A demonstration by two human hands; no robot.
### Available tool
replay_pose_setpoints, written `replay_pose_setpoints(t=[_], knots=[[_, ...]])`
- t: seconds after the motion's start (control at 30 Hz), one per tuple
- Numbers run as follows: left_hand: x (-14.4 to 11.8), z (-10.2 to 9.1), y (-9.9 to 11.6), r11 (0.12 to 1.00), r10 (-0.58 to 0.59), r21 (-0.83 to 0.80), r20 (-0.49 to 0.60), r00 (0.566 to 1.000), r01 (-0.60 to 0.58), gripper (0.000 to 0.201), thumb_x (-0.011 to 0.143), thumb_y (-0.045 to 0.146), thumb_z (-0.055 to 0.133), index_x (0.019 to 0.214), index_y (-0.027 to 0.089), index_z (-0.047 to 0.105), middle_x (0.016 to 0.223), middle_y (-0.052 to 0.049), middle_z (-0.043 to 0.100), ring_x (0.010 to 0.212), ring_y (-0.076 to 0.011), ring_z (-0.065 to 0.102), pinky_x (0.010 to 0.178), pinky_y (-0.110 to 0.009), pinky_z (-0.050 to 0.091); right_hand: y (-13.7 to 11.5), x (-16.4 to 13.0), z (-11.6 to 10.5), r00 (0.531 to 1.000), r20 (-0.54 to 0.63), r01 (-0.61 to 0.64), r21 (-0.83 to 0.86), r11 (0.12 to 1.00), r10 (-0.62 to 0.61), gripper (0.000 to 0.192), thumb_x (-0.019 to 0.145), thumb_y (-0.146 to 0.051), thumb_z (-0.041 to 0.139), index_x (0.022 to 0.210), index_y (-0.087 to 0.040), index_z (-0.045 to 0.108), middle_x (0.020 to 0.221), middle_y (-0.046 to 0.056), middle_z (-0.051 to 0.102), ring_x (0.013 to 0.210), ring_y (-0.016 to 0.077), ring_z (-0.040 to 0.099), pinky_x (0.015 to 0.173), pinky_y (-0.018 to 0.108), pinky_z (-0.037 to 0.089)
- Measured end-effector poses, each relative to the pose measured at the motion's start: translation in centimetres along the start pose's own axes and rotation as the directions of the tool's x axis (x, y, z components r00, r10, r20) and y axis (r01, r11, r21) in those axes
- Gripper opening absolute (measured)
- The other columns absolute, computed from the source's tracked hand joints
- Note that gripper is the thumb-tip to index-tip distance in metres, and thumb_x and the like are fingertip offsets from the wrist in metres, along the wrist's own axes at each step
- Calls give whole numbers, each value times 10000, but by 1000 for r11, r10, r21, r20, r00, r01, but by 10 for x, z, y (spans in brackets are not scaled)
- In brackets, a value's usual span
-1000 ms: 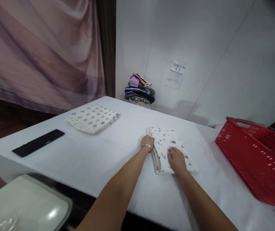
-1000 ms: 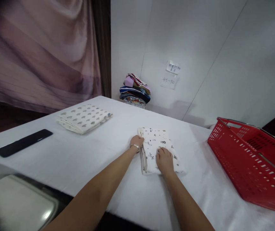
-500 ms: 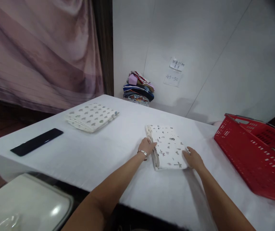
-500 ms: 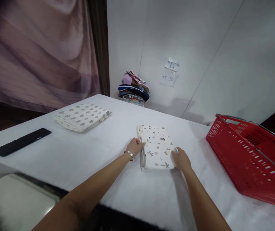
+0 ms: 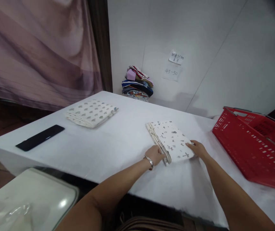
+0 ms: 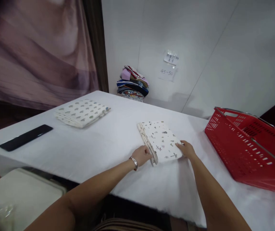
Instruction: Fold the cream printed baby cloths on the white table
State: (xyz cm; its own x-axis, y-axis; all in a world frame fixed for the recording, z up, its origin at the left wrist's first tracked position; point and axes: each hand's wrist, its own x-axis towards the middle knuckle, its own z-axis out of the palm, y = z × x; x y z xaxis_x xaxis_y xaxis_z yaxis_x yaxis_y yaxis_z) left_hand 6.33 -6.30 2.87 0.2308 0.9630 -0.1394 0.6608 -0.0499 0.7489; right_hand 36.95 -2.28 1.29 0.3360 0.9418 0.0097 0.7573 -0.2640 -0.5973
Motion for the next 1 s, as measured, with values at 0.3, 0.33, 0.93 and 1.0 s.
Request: replay_pose_setpoints(t=[0.3, 0.33, 0.93, 1.0], knots=[[-19, 7, 6, 759, 633, 234, -43, 773, -608, 341, 783, 252, 583, 1117, 217, 525, 1228, -71, 526, 1189, -218, 429, 996, -378, 333, 20, -37, -9, 998, -45, -30, 426, 904, 54, 507, 718, -307, 517, 1194, -148, 588, 1124, 76, 648, 965, 209, 609, 800, 300, 488], [-18, 11, 7, 724, 666, 240, 0, 746, -646, 375, 778, 253, 594, 1145, 225, 518, 1263, -74, 509, 1218, -224, 405, 1019, -395, 308, 22, -43, -10, 999, -40, -5, 442, 897, 26, 540, 684, -263, 534, 1211, -153, 574, 1153, 68, 636, 993, 210, 599, 822, 304, 483], [-6, 30, 0, 715, 664, 301, -9, 748, -631, 243, 792, 295, 563, 1024, 225, 585, 1113, -59, 590, 1077, -213, 497, 959, -377, 359, 26, -43, 10, 956, -265, 157, 99, 983, -126, 486, 686, -121, 475, 1151, -192, 598, 1152, 33, 624, 1067, 179, 541, 951, 322, 395], [-7, 30, 1, 704, 666, 332, 0, 746, -628, 218, 798, 294, 557, 1003, 229, 589, 1090, -54, 600, 1066, -215, 502, 971, -394, 339, 29, -43, 6, 959, -231, 168, -8, 986, -166, 457, 699, -115, 460, 1122, -198, 613, 1136, 30, 628, 1062, 181, 538, 943, 314, 392]])
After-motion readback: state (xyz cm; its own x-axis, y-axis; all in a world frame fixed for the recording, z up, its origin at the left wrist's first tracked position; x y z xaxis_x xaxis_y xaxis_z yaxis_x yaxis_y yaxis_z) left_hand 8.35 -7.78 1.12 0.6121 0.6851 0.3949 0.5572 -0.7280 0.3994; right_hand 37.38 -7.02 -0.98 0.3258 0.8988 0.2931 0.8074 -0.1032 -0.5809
